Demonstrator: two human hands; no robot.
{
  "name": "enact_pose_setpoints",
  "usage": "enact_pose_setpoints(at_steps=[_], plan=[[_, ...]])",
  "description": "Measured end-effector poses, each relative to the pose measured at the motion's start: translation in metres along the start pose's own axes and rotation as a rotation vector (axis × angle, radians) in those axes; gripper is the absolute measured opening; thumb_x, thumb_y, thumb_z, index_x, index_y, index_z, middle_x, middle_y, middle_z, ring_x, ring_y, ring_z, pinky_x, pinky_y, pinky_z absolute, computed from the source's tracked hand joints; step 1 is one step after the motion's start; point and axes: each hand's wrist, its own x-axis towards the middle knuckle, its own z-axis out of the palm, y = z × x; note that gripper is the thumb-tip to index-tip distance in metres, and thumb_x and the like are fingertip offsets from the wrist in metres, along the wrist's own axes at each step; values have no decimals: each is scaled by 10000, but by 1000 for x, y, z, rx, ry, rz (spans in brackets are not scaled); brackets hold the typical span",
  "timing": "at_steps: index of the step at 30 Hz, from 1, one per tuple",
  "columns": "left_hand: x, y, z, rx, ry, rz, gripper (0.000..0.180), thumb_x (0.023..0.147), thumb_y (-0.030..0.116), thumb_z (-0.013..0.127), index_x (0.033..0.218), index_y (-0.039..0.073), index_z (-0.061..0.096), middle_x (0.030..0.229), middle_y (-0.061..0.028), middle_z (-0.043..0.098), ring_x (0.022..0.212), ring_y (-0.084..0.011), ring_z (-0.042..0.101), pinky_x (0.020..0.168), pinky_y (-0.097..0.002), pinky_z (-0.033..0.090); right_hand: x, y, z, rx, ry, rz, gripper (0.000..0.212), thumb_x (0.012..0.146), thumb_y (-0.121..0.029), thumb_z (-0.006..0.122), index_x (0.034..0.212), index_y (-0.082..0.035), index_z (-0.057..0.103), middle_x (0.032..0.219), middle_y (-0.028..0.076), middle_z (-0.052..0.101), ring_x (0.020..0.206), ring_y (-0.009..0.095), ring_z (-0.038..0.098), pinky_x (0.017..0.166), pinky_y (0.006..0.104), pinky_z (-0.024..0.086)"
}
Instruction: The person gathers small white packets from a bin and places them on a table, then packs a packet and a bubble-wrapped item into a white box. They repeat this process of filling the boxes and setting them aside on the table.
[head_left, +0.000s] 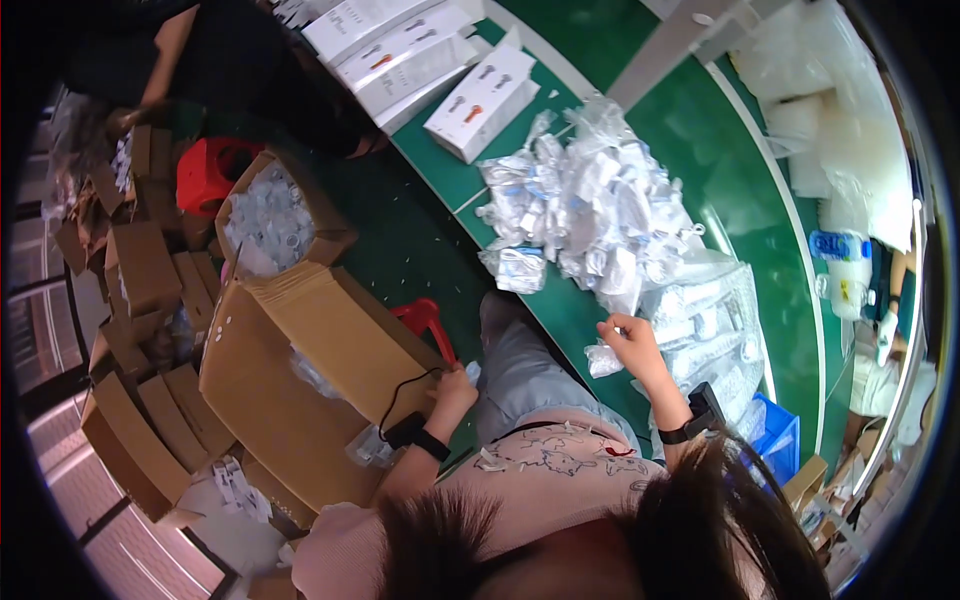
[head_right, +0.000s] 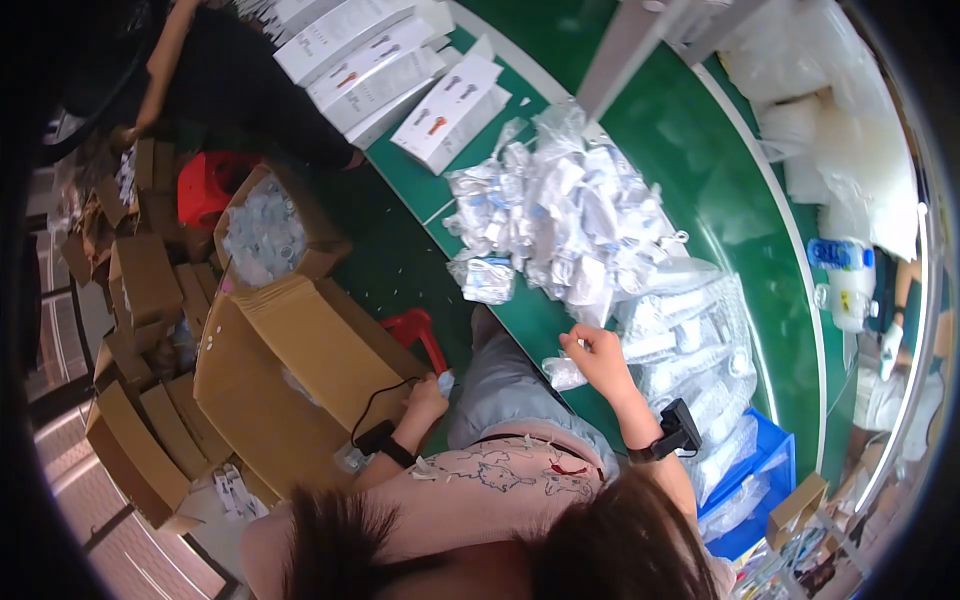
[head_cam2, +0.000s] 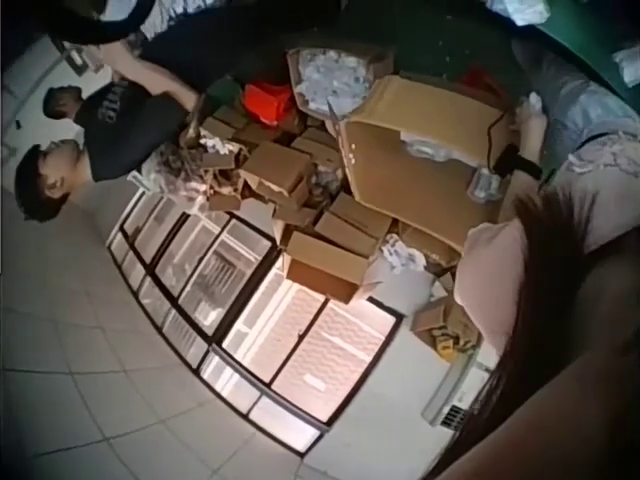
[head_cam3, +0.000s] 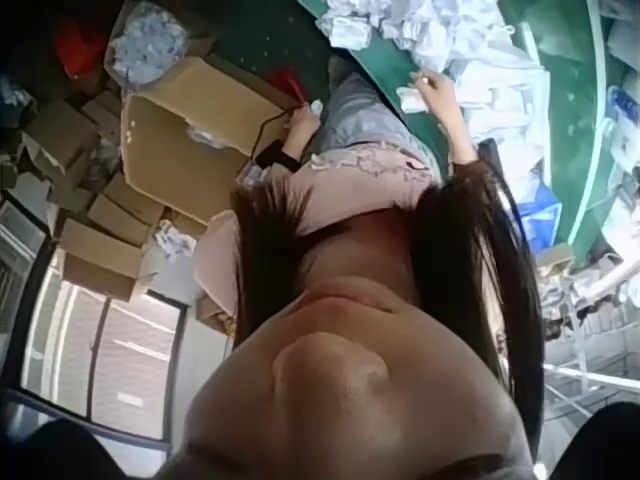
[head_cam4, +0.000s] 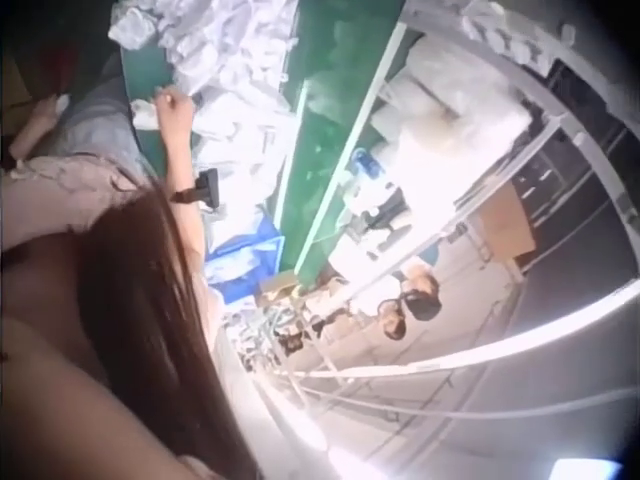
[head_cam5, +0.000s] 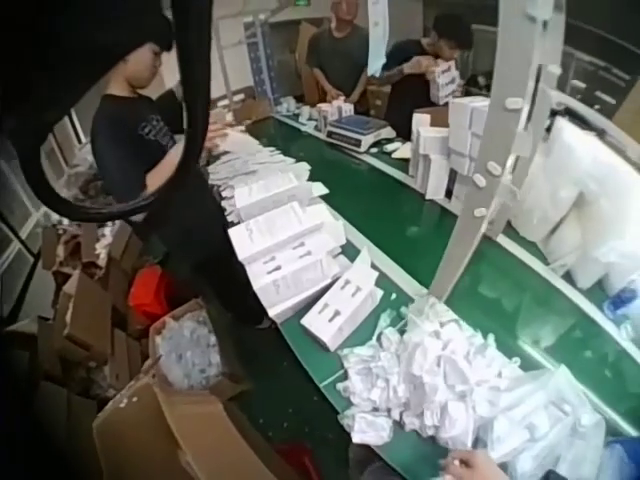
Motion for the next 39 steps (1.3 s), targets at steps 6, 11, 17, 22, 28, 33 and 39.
enact_pose_setpoints(at_steps=[6,11,17,22,28,33,39], plan=[[2,-4,25,86,176,-70,397,692,100,530,1077,15,481,1004,-216,570,970,-392,530,958,-552,226,-44,16,-33,101,149,96,252,793,-189,564,631,-4,514,484,-22,392,483,42,326,432,248,258],[11,4,11,-128,314,12,373,681,91,535,1046,20,501,959,-208,581,896,-401,554,907,-478,327,-83,39,-39,348,250,211,220,792,-191,570,651,-28,529,534,-60,413,532,23,349,462,225,263],[6,14,-62,-1175,355,29,336,632,60,523,961,-4,509,811,-122,574,753,-267,571,642,-382,444,-87,58,-29,957,462,250,92,802,-163,549,809,-74,526,701,-31,471,664,37,424,562,202,337],[120,-99,-76,-784,228,12,279,631,68,521,900,-4,538,802,-104,578,717,-252,568,615,-364,450,-50,36,-22,812,656,275,232,732,-104,612,928,-31,511,835,33,519,786,121,491,715,234,390],[52,9,-215,-513,309,440,277,635,50,531,908,4,534,814,-79,581,732,-214,565,625,-335,451,-7,-4,-43,179,1074,108,235,708,-46,626,921,-36,528,871,53,541,832,134,505,735,268,413],[-19,163,-299,-563,-56,729,325,668,13,567,980,20,480,871,-59,575,780,-125,556,625,-255,453,22,-2,-73,-94,1050,399,262,723,-116,637,957,-26,560,985,105,572,923,169,516,792,271,400],[-39,269,-263,-195,-271,1235,324,704,54,622,989,14,475,873,-88,579,751,-147,573,619,-251,462,44,-69,-52,174,1128,-66,401,767,-148,604,1147,-60,511,1146,105,509,1009,156,491,783,260,414]])
